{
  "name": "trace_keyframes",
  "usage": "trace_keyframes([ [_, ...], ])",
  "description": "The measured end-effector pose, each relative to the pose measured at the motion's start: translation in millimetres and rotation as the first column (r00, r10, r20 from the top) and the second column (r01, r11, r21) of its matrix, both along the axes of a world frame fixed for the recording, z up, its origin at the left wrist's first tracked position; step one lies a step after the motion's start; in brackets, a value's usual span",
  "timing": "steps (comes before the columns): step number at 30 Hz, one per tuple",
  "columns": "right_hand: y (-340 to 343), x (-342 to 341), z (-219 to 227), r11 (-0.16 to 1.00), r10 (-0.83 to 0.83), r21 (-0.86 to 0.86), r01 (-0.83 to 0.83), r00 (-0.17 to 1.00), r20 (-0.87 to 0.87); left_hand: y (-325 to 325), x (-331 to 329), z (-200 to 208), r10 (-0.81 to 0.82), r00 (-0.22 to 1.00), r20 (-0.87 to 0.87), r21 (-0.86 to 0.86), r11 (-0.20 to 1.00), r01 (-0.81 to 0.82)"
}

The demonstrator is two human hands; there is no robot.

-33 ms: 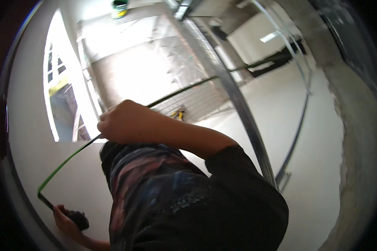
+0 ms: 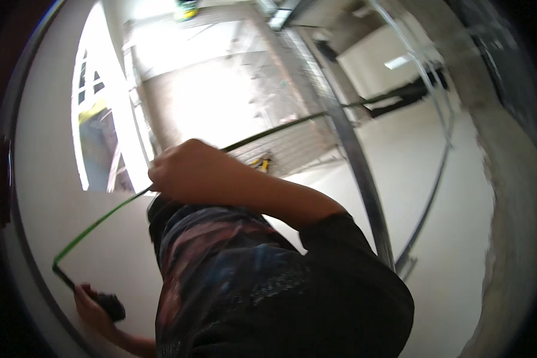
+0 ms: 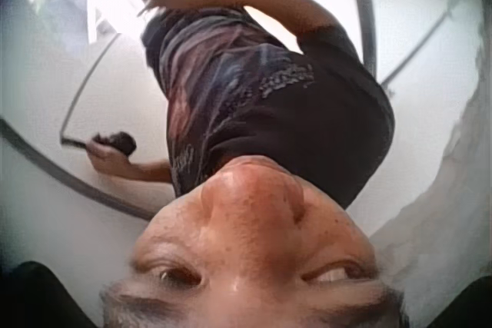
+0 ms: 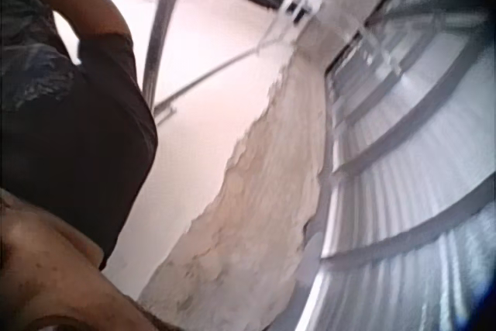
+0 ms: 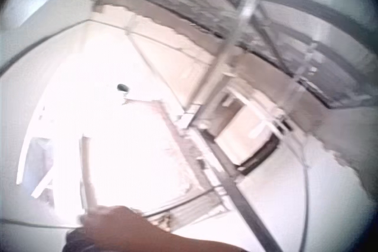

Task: The person uses tin snips to cut a metal bar on a scaffolding platform. They then use a green power drill to fasten the metal bar to the scaffolding structure. Finally, the person uses a tape measure to measure the distance between metal bars.

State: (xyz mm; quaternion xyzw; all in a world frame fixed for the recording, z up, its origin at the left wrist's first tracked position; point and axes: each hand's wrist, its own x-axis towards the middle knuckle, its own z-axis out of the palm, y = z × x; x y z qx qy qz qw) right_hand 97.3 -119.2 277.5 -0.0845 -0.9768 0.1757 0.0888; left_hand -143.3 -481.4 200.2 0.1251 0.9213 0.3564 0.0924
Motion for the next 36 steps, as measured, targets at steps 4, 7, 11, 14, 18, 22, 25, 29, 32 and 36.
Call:
trace_keyframes([
  [4,17,14,9,0.994,-0.108,-0.018,0.108,0.994,-0.011,24,24,22,-0.068,0.989,-0.133,-0.068,0.996,0.059],
  [7,27,13,4,0.988,-0.142,0.072,0.136,0.986,0.092,44,39,17,0.020,0.982,-0.190,-0.030,0.999,-0.027],
  [11,56,9,-8,0.994,-0.109,0.012,0.108,0.990,0.093,68,64,26,0.111,0.982,-0.152,-0.021,0.993,-0.116],
  [14,64,12,-15,0.998,-0.027,0.056,0.021,0.994,0.104,63,81,16,0.167,0.958,-0.234,-0.033,0.983,-0.179],
  [18,36,0,-28,0.990,-0.009,0.139,-0.006,0.994,0.108,43,55,4,0.197,0.935,-0.295,-0.142,0.958,-0.247],
  [22,21,-16,-23,0.984,0.071,0.155,-0.093,0.988,0.141,48,49,9,0.233,0.935,-0.267,-0.129,0.953,-0.274],
  [25,11,-29,-14,0.967,0.016,0.247,-0.058,0.985,0.171,39,44,-2,0.185,0.936,-0.298,-0.109,0.968,-0.226],
  [29,24,-47,-1,0.951,-0.002,0.308,0.000,1.000,0.006,21,37,-27,0.171,0.967,-0.189,0.011,0.985,-0.172],
  [32,37,-64,1,0.927,0.006,0.374,0.023,0.997,-0.076,8,38,-70,0.078,0.992,-0.098,-0.008,0.997,-0.079],
  [36,47,-74,3,0.910,-0.018,0.405,0.092,0.983,-0.183,7,57,-150,-0.027,0.961,-0.274,0.157,0.985,0.073],
])
